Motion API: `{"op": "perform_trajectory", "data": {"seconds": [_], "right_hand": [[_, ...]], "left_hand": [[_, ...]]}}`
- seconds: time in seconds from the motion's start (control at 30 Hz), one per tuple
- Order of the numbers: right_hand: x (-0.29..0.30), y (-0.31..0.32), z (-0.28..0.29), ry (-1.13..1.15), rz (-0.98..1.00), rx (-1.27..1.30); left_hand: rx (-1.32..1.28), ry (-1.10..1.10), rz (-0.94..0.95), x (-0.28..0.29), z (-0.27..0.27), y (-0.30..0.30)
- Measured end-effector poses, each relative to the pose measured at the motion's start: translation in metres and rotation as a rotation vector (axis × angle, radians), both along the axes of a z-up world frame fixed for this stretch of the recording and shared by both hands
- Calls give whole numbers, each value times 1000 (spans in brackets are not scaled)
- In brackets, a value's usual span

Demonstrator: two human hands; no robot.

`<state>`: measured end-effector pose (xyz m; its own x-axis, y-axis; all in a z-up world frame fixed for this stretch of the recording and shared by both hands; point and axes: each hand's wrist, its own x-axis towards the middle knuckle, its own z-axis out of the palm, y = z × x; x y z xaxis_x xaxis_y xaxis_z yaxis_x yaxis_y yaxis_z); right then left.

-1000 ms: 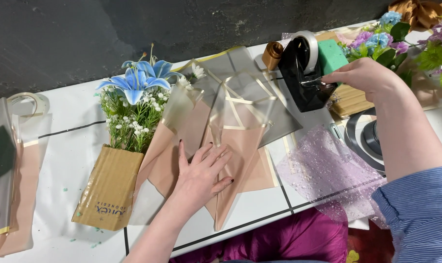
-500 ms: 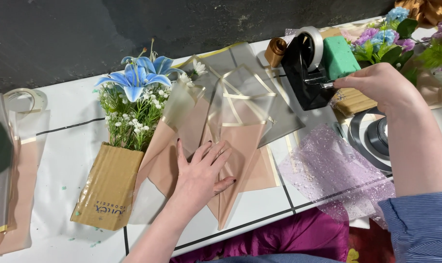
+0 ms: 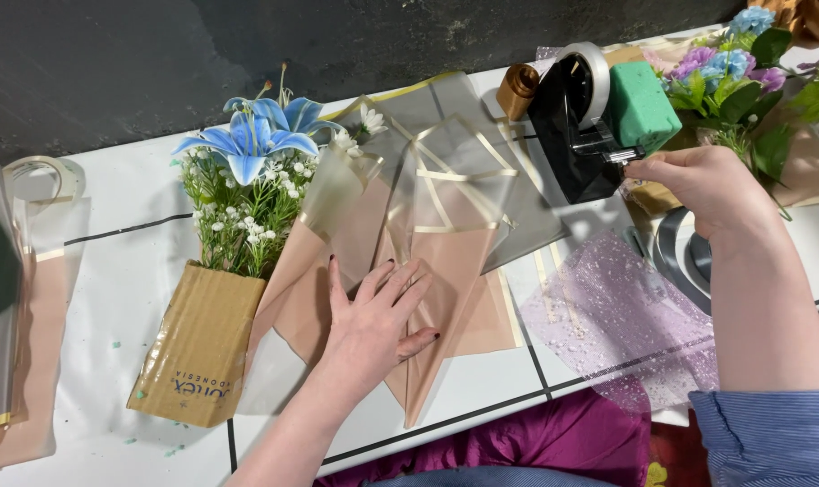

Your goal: The person wraps flowers by folding and taping sheets of decorative paper, positioning a floral arrangement inside, and securing the wrapping with tape.

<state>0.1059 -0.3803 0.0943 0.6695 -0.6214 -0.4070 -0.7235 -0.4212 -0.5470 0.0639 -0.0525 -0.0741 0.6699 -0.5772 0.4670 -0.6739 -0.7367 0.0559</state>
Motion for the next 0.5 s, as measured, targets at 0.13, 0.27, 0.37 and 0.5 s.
{"op": "perform_trajectory", "data": {"seconds": [0.13,0.27,0.37,0.5], "right_hand": [[0,-13,-24,-136,87,-28],[0,-23,-53,-201,104,-31],[1,-26,-64,-198,187,-45],[1,6,-49,-288,421,-172]], "left_hand": [[-27,41,-2,0,-6,1],[-27,73,10,-1,-6,1],[7,58,25,5,-4,1],[25,117,10,3,-7,2]]}}
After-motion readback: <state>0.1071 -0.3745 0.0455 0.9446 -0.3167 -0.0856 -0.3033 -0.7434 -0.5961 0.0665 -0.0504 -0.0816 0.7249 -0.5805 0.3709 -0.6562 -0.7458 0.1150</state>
